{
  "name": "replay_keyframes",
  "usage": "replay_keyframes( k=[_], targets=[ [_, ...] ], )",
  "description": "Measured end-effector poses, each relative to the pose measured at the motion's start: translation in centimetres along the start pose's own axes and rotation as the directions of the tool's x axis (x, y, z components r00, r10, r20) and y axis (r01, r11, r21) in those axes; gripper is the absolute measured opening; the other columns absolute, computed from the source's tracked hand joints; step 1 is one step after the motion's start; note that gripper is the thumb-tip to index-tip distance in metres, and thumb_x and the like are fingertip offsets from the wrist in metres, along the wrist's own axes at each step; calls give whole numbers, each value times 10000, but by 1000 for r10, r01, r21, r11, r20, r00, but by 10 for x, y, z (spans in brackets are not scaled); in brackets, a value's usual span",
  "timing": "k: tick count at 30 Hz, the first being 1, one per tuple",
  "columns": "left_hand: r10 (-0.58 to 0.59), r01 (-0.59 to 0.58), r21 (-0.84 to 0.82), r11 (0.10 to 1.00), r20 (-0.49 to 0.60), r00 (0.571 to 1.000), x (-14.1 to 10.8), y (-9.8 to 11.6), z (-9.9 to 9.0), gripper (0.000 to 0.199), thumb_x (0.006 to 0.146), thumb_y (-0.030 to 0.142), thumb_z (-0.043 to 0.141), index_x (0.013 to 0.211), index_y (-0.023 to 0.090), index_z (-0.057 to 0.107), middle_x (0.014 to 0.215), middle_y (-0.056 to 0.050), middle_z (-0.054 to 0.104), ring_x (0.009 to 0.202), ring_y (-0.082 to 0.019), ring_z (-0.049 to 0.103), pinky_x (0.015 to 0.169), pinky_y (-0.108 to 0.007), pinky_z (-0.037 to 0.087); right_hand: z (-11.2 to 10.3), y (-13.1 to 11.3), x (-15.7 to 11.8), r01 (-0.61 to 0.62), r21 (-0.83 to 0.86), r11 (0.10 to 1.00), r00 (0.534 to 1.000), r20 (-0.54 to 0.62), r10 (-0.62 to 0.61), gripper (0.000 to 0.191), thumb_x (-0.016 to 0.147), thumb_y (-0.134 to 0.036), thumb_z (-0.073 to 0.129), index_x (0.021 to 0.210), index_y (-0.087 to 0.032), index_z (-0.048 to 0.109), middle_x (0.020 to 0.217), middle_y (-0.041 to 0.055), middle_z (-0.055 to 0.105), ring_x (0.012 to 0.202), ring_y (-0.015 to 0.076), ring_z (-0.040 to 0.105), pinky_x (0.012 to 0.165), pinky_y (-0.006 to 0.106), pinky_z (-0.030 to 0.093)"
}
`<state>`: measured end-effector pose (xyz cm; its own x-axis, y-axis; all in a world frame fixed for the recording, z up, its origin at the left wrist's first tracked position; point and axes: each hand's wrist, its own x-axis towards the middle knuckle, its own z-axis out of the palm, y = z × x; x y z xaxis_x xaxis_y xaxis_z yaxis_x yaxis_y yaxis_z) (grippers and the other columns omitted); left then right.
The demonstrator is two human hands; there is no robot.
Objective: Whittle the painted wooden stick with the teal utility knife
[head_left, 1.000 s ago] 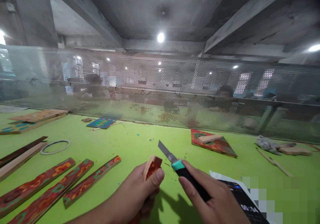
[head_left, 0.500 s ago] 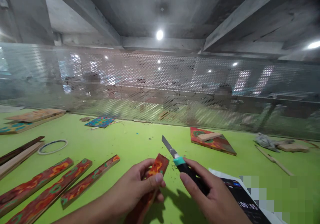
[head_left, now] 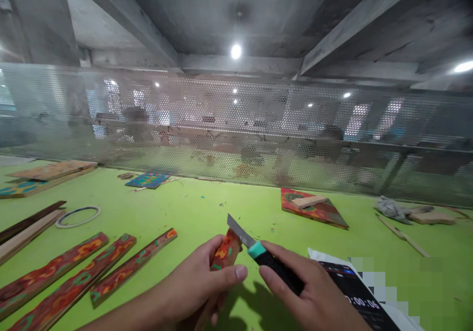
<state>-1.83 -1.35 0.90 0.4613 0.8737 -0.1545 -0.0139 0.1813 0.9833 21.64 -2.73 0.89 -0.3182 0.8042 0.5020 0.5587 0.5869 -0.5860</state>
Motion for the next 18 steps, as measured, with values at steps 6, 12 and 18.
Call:
replay_keyframes(
  k=[6, 12, 18],
  targets=[
    [-7, 7, 11, 1000, 54, 999, 0, 0, -1, 789, 689, 759, 906, 1166, 216, 590, 707, 60, 578, 452, -70, 459, 408, -202, 409, -5, 3, -1, 118, -8, 993, 985, 130, -116, 257, 992, -303, 638, 1182, -284, 810, 1032, 50, 876, 873, 243, 841, 752, 303, 670],
    [11, -9, -68, 998, 35, 999, -7, -2, -1, 977, 540, 610, 1054, 1283, 220, 554, 924, 20, 641, 857, -172, 594, 743, -250, 447, -14, -5, 0, 100, 19, 995, 948, 303, -101, 232, 1032, -466, 672, 987, -286, 812, 833, -2, 824, 711, 193, 778, 664, 247, 588],
    [60, -61, 34, 998, 48, 997, -5, -4, 2, 700, 728, 669, 923, 1170, 218, 621, 992, 5, 641, 1008, -224, 591, 892, -290, 463, -15, -10, 2, 88, -4, 996, 958, 274, -84, 210, 1032, -434, 662, 1003, -285, 808, 851, -4, 832, 733, 193, 786, 672, 244, 572]
  ],
)
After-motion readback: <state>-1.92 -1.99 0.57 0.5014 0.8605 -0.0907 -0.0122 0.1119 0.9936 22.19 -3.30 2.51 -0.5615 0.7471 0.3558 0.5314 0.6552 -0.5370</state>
